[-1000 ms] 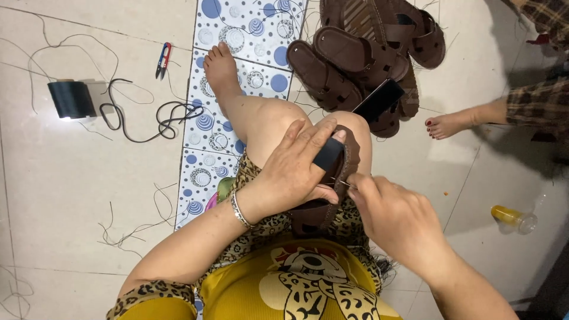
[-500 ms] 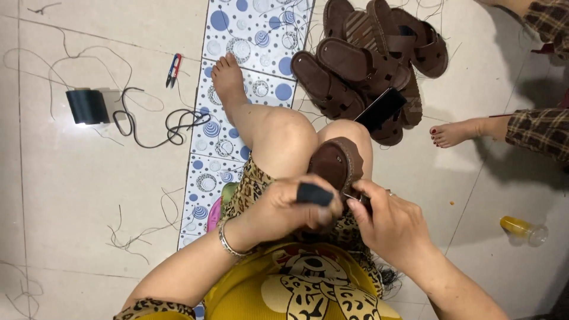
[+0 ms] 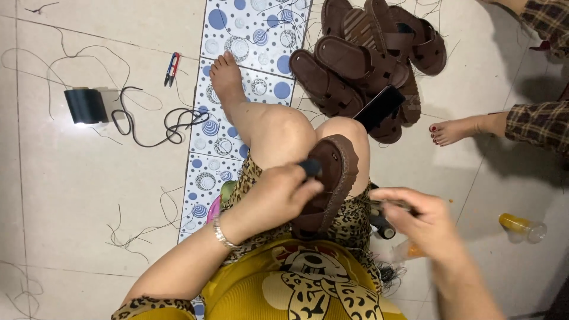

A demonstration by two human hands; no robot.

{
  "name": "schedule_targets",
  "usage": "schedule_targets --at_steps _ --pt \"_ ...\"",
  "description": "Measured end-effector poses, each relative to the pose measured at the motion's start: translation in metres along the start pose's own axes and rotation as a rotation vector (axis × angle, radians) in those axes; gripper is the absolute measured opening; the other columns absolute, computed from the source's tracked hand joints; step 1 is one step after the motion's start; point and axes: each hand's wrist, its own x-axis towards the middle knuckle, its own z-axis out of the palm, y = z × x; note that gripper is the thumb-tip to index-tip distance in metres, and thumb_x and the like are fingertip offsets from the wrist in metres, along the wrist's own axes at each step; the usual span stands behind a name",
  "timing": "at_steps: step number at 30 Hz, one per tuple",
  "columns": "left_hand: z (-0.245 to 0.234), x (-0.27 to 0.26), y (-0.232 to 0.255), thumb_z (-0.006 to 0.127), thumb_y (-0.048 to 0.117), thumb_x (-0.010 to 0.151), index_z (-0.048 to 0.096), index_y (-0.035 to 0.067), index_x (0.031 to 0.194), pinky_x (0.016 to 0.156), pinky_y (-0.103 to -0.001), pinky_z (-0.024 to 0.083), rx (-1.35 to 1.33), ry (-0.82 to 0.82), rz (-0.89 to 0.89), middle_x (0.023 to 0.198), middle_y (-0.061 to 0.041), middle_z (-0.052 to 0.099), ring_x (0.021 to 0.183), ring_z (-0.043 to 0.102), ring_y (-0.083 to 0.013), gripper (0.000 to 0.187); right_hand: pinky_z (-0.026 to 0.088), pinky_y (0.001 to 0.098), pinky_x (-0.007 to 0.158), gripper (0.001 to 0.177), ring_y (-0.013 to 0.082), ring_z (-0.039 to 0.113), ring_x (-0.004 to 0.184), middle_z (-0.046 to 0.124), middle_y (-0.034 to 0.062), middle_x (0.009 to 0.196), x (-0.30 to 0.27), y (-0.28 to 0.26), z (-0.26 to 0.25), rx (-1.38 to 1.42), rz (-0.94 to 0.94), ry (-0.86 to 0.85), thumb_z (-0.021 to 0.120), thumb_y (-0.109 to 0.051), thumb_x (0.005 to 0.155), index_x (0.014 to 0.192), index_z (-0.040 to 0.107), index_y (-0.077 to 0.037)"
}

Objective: A person is hand-sewing the strap of a brown leather sandal using a needle and thread while sitting on the floor.

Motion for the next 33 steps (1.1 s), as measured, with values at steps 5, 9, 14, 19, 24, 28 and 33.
schedule_targets --at_steps 5,9,14,19,24,28,33 --pt "0.030 0.001 -0.016 0.073 0.015 0.091 0.054 0.003 0.060 0.046 -0.031 0.046 0.113 0.135 0.161 0.065 -0.007 0.060 0.044 0.051 -0.0184 0.038 0.045 0.0215 0.050 0.029 0.0127 0.050 0.065 0.061 0.0140 0.104 0.005 -0.017 0.050 0.637 -0.193 0.047 0.059 -0.013 0.100 0.073 0.060 -0.001" --pt "0.037 0.003 -0.035 0.073 0.002 0.089 0.050 0.005 0.059 0.041 -0.029 0.044 0.170 0.339 0.223 0.058 -0.007 0.059 0.043 0.052 -0.0173 0.038 0.042 0.0223 0.045 0.017 0.0103 0.048 0.052 0.065 0.0170 0.103 0.000 -0.018 0.036 0.583 -0.202 -0.243 0.060 -0.007 0.096 0.086 0.068 0.004" --pt "-0.001 -0.014 -0.003 0.048 0.031 0.105 0.065 0.009 0.097 0.038 -0.019 0.041 -0.435 0.170 0.025 0.052 0.007 0.047 0.043 0.046 -0.0044 0.029 0.049 0.0167 0.047 0.039 0.0064 0.065 0.056 0.081 0.0017 0.078 0.013 -0.049 0.067 -0.084 -0.362 0.073 0.069 0.002 0.083 0.117 0.075 -0.015" --pt "-0.017 -0.028 0.032 0.052 0.019 0.105 0.062 0.000 0.120 0.041 -0.020 0.047 -0.700 -0.158 -0.087 0.053 0.001 0.059 0.039 0.055 -0.0094 0.027 0.046 0.0318 0.055 0.018 0.0199 0.057 0.061 0.068 0.0086 0.084 0.032 -0.008 0.059 -0.669 -0.638 0.760 0.081 0.003 0.081 0.093 0.069 -0.004" --pt "-0.048 -0.042 -0.029 0.063 0.042 0.099 0.062 0.006 0.065 0.049 -0.028 0.047 0.103 -0.346 -0.375 0.053 -0.002 0.059 0.043 0.053 -0.0130 0.049 0.047 0.0457 0.093 0.047 0.0321 0.056 0.109 0.059 0.0241 0.126 0.002 0.218 -0.217 -0.391 -0.057 1.053 0.051 -0.039 0.125 0.135 0.056 0.007" --pt "-0.034 -0.034 -0.047 0.060 0.031 0.099 0.074 0.003 0.101 0.054 -0.020 0.042 -0.698 -0.258 -0.154 0.067 0.001 0.063 0.057 0.053 -0.0066 0.032 0.048 0.0285 0.082 0.041 0.0187 0.054 0.100 0.059 0.0174 0.130 -0.028 0.149 -0.164 -0.307 -0.174 1.051 0.066 0.008 0.125 0.163 0.051 0.004" --pt "-0.029 0.032 -0.009 0.055 0.023 0.110 0.069 0.005 0.125 0.122 -0.041 0.047 -1.406 -0.129 0.390 0.129 -0.013 0.070 0.129 0.063 -0.0252 0.027 0.058 0.0245 0.067 0.046 0.0149 0.070 0.079 0.073 0.0079 0.113 0.017 0.003 0.026 -0.391 -0.329 0.362 0.072 -0.013 0.086 0.130 0.063 -0.006"
